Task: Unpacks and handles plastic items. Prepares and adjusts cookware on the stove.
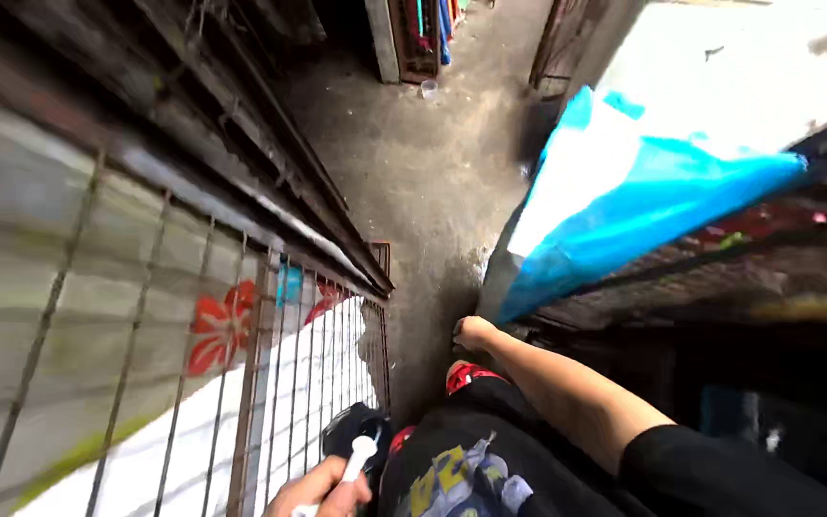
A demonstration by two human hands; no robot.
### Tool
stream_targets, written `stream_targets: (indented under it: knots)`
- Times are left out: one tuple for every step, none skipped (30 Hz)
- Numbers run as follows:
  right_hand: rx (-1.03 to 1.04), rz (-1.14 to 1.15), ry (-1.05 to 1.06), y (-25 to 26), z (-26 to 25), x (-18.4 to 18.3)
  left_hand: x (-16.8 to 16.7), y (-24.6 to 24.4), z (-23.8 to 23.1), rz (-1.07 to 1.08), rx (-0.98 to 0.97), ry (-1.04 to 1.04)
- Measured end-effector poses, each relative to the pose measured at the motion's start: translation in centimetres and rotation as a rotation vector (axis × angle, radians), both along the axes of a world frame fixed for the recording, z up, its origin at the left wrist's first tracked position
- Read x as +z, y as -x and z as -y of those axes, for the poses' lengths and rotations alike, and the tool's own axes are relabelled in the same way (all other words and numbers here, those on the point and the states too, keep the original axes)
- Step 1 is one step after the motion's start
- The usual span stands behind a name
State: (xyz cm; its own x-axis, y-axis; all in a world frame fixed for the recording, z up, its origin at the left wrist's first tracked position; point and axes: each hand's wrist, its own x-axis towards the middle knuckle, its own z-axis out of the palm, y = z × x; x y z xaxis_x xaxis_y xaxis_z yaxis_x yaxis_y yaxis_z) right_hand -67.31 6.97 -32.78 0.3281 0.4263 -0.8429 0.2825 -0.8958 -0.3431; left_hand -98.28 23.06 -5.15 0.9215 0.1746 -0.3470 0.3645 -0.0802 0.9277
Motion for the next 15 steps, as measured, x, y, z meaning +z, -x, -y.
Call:
stream_targets:
  knots:
    - [0.019, 0.005, -0.027, -3.7, -1.3, 1.7, 0.2, -4.8, -0.9, 0.000, -0.081, -0.052]
    - [0.019, 0.004, -0.052, -6.8, -2.4, 3.3, 0.5, -9.7, -1.7, 0.003, -0.181, -0.104]
    - [-0.001, -0.006, -0.086, -9.8, -3.4, 4.5, 0.7, -14.8, -2.3, 0.020, -0.292, -0.159]
    - [-0.037, -0.012, -0.135, -12.6, -4.4, 5.3, 1.0, -20.1, -2.6, 0.054, -0.412, -0.207]
    - [-0.074, -0.008, -0.200, -15.2, -4.9, 5.6, 1.2, -25.4, -2.6, 0.098, -0.536, -0.242]
    - [-0.099, 0.027, -0.303, -17.8, -4.7, 5.2, 1.5, -30.8, -2.3, 0.158, -0.654, -0.264]
    - [-0.113, 0.119, -0.463, -20.4, -4.0, 3.6, 1.6, -36.1, -1.8, 0.216, -0.761, -0.275]
    - [-0.131, 0.273, -0.683, -22.8, -2.9, 0.7, 1.6, -41.2, -1.1, 0.267, -0.856, -0.279]
    - [-0.184, 0.434, -0.896, -25.2, -2.1, -1.5, 1.4, -45.9, -0.3, 0.310, -0.941, -0.267]
    - [-0.326, 0.254, -0.606, -28.0, -2.2, 2.8, 0.7, -50.3, 0.6, 0.351, -1.018, -0.238]
    - [-0.393, 0.266, -0.582, -30.9, -1.0, 3.8, -0.5, -54.3, 1.5, 0.386, -1.086, -0.182]
    - [-0.406, 0.356, -0.602, -33.6, 0.7, 4.6, -1.9, -58.2, 2.2, 0.411, -1.141, -0.106]
    - [-0.427, 0.361, -0.490, -36.2, 1.7, 7.8, -3.3, -61.9, 2.5, 0.431, -1.187, -0.016]
    - [-0.562, 0.167, -0.156, -39.1, 0.5, 13.6, -4.6, -65.5, 2.2, 0.444, -1.227, 0.076]
    - [-0.780, 0.103, 0.026, -41.1, -0.6, 16.7, -5.8, -69.0, 1.3, 0.439, -1.264, 0.166]
